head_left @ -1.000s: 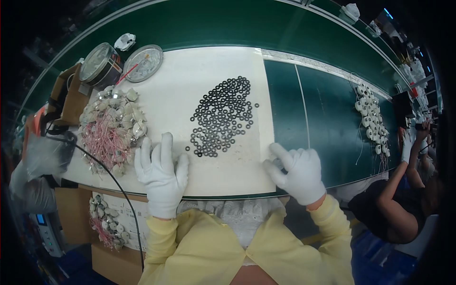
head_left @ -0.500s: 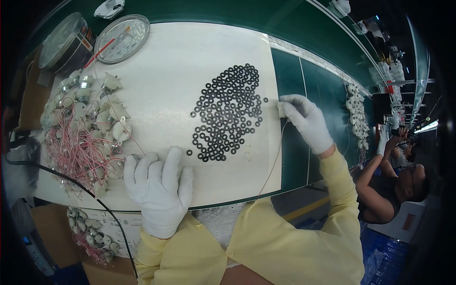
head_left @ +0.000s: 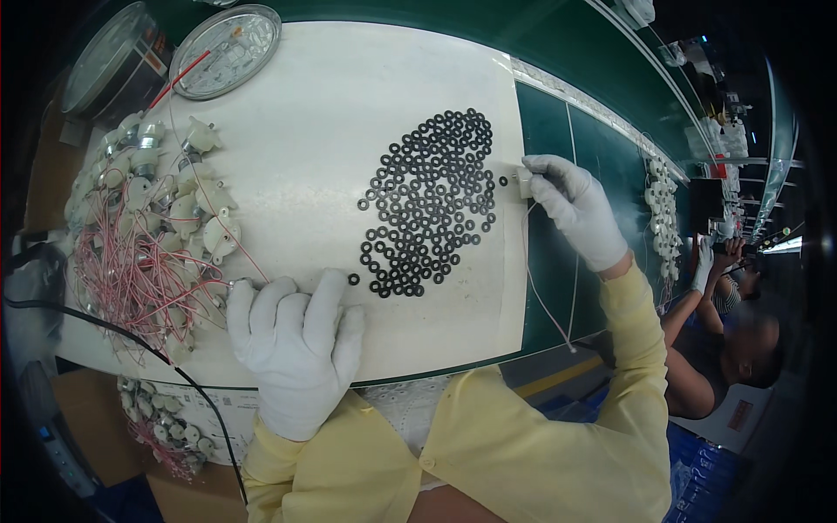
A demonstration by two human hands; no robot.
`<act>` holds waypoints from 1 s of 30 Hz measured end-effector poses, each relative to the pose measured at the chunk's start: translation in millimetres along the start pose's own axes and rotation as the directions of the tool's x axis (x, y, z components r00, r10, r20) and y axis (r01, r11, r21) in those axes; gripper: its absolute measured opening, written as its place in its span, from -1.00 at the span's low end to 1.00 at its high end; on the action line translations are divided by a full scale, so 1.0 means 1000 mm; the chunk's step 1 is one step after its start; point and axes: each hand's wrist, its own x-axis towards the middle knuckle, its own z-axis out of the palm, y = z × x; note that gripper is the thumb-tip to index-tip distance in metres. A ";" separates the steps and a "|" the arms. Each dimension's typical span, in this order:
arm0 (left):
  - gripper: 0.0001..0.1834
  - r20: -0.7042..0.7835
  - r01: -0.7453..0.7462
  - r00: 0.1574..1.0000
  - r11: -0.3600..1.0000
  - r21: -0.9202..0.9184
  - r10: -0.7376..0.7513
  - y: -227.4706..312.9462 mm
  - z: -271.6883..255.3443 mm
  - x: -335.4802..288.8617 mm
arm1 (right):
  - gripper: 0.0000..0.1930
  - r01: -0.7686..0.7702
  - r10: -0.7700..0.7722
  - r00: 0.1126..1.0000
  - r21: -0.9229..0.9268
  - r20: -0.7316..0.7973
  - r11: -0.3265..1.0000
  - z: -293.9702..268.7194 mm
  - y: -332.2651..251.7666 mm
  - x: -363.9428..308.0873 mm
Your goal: The person assembles small white electronic components by inserting black circular parts into them. They handle the components one at a time, picking up the black parts from a pile on the table and placing them into the white units. The person then places the assembled units onto a green work surface.
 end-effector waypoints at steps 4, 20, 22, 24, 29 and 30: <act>-0.59 0.004 -0.001 1.000 1.000 0.009 0.001 0.001 -0.001 0.000 | -0.76 0.190 -0.185 0.981 -0.496 0.060 0.847 0.007 -0.021 0.001; -0.59 0.022 -0.007 1.000 1.000 0.012 0.007 0.002 -0.001 -0.001 | -0.78 0.420 -0.275 0.897 -0.863 0.347 0.280 0.012 -0.049 -0.038; -0.57 0.025 -0.015 1.000 1.000 0.017 0.015 0.002 -0.001 -0.002 | -0.77 0.420 -0.313 0.889 -0.869 0.335 0.263 0.016 -0.047 -0.041; -0.56 0.029 -0.021 0.999 1.000 0.022 0.020 0.003 -0.001 -0.002 | -0.77 0.410 -0.306 0.896 -0.866 0.323 0.287 0.018 -0.044 -0.041; -0.61 0.053 0.001 0.999 1.000 0.009 -0.002 0.006 -0.004 -0.003 | -0.76 0.288 -0.356 0.924 -0.863 0.137 0.415 0.030 -0.029 -0.048; -0.61 0.048 -0.002 0.999 1.000 0.007 0.002 0.006 -0.004 -0.003 | -0.76 0.269 -0.396 0.907 -0.922 0.144 0.280 0.041 -0.029 -0.056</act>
